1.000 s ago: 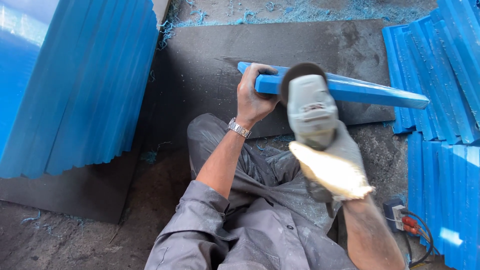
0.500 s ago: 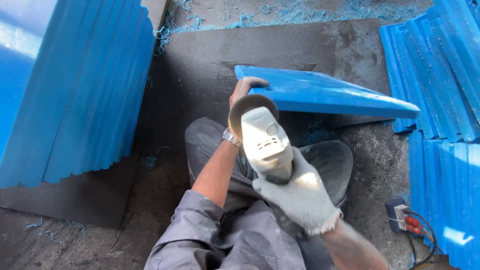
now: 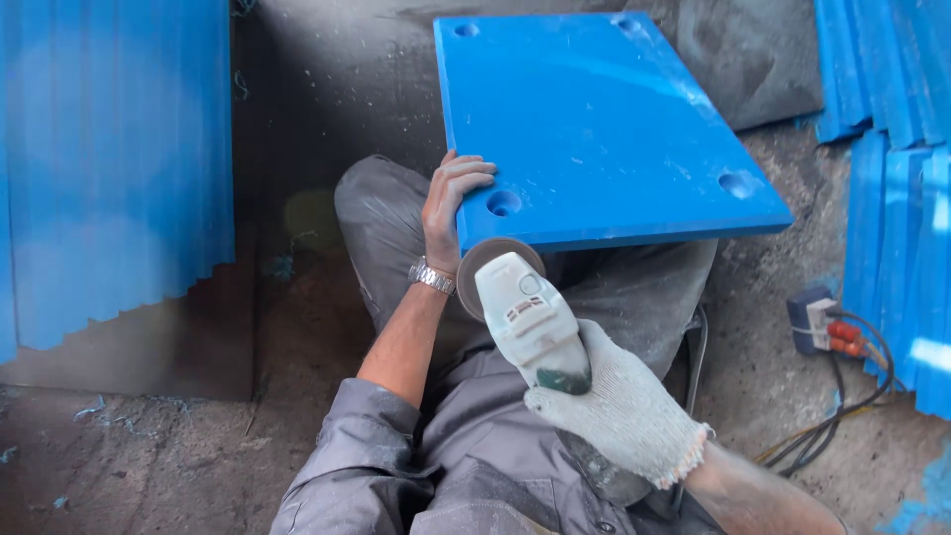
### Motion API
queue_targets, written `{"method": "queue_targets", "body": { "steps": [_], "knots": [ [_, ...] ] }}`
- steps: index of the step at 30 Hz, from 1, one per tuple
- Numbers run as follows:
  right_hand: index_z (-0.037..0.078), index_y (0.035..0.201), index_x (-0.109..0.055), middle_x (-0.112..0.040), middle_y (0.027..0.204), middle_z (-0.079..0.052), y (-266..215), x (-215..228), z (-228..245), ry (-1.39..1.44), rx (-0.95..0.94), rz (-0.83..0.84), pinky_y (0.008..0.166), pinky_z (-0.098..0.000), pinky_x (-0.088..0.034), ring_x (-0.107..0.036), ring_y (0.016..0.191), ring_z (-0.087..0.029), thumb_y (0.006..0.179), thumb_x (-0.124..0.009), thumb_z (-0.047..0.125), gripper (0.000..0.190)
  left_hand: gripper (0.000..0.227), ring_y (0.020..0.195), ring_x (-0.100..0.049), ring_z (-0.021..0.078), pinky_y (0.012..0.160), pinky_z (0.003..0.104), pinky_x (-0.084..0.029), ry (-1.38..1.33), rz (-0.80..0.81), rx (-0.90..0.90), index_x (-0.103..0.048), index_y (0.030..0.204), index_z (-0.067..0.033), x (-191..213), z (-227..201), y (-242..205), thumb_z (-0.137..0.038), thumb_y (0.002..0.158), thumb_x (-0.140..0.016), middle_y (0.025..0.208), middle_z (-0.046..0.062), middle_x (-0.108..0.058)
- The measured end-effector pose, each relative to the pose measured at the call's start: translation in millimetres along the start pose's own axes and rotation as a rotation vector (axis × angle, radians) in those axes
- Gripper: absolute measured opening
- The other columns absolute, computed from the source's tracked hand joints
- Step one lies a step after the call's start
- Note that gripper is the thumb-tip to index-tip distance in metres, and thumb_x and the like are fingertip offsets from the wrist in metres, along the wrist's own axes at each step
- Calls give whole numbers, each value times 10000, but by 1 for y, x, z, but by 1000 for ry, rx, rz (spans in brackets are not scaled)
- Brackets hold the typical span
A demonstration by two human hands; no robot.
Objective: Grinding the edges of blue plastic blocks using an electric angle grinder in a factory setting.
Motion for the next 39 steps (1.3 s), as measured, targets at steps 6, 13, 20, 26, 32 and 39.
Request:
{"method": "queue_targets", "body": {
  "steps": [6, 13, 20, 26, 32, 39],
  "knots": [
    [116, 1292, -543, -769, 994, -135, 7, -6, 4, -23, 29, 31, 820, -395, -597, -767, 952, -276, 704, -846, 424, 730, 551, 1284, -648, 270, 1241, 585, -432, 2, -6, -20, -624, 1166, -132, -3, 7, -7, -514, 832, -840, 1264, 85, -697],
    [116, 1290, -562, -766, 1007, -138, 7, 1, 10, 2, 18, -4, 830, -390, -590, -767, 960, -269, 708, -843, 426, 717, 555, 1290, -646, 268, 1248, 587, -430, 8, -4, -28, -620, 1168, -141, -6, 13, -13, -505, 812, -840, 1272, 81, -696],
    [37, 1225, -594, -756, 1048, -110, 8, 29, -67, 291, 32, -140, 847, -359, -590, -765, 945, -217, 730, -804, 239, 574, 501, 1272, -655, 283, 1226, 572, -456, 54, 25, -43, -629, 1162, -123, -1, 2, -5, -332, 807, -914, 1259, 92, -701],
    [15, 1304, -590, -718, 981, -167, 9, 78, -152, 880, -79, -306, 687, -424, -607, -727, 772, -275, 825, -679, 74, 491, 459, 1272, -658, 300, 1229, 570, -457, 60, 36, -33, -641, 1141, -104, 1, -1, -3, -312, 821, -896, 1239, 98, -709],
    [7, 1283, -618, -711, 943, -142, 10, 136, -216, 1056, 54, -543, 650, -403, -594, -712, 759, -262, 906, -647, 100, 390, 480, 1260, -661, 325, 1225, 577, -443, 34, 55, -47, -639, 1127, -56, 1, -12, 4, -353, 828, -870, 1214, 141, -711],
    [-43, 1224, -660, -735, 946, -155, 2, 99, -181, 902, 148, -492, 700, -374, -598, -718, 781, -237, 813, -731, 41, 425, 606, 1247, -677, 327, 1240, 579, -451, 59, 23, -34, -636, 1126, -51, 0, -12, 17, -512, 801, -857, 1220, 138, -711]
  ]
}}
Point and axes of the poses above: each hand's wrist, its own y-axis towards the middle knuckle, its own x-axis out of the back of the hand, z = x × y, the point moved 6 cm from there along y, towards the middle knuckle
